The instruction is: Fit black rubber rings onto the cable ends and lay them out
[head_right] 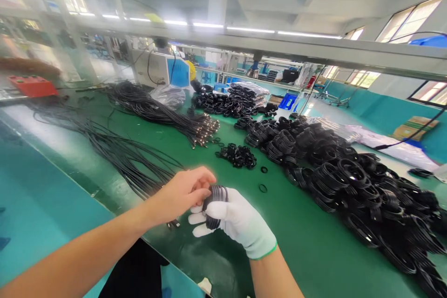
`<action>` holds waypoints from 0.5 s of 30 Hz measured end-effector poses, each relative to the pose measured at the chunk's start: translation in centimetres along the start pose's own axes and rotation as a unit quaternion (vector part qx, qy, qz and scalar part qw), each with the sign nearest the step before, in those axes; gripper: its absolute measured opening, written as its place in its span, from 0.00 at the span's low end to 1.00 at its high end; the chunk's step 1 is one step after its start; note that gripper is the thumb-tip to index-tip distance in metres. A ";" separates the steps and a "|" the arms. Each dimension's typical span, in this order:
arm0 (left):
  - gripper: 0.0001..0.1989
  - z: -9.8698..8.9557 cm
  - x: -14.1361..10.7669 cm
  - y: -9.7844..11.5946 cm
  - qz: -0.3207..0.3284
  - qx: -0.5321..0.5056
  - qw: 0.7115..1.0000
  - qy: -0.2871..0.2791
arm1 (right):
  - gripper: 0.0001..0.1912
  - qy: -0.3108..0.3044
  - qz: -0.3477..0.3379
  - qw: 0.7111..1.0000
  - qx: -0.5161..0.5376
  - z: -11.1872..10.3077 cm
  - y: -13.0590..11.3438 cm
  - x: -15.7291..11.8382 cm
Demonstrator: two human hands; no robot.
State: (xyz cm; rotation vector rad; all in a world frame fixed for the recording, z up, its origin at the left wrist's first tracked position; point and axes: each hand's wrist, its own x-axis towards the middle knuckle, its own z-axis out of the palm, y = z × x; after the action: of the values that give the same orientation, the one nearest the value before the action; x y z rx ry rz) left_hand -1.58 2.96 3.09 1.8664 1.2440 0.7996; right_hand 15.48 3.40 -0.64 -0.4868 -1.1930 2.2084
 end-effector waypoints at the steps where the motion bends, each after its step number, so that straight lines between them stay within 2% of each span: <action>1: 0.08 0.1 0.1 -0.2 -0.002 0.010 1.000 0.003 | 0.16 0.008 0.003 1.000 -0.002 -0.2 0.2 0.0; 6: 0.06 0.7 0.7 -0.6 -0.038 0.017 0.999 0.020 | 0.17 0.049 -0.010 0.998 -0.021 -0.2 0.7 0.3; 10: 0.12 1.2 0.9 -1.0 -0.073 0.029 0.997 0.027 | 0.15 0.064 -0.012 0.997 -0.041 0.5 0.8 0.5; 15: 0.11 1.8 1.5 -1.9 -0.102 0.043 0.994 0.004 | 0.13 0.071 0.015 0.993 -0.091 1.0 0.8 0.4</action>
State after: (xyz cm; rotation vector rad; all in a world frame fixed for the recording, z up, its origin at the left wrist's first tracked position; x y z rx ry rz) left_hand -0.53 4.43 0.66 1.7677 1.4671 0.6522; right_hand 14.36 2.66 -0.77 -0.7282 -1.3245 2.0610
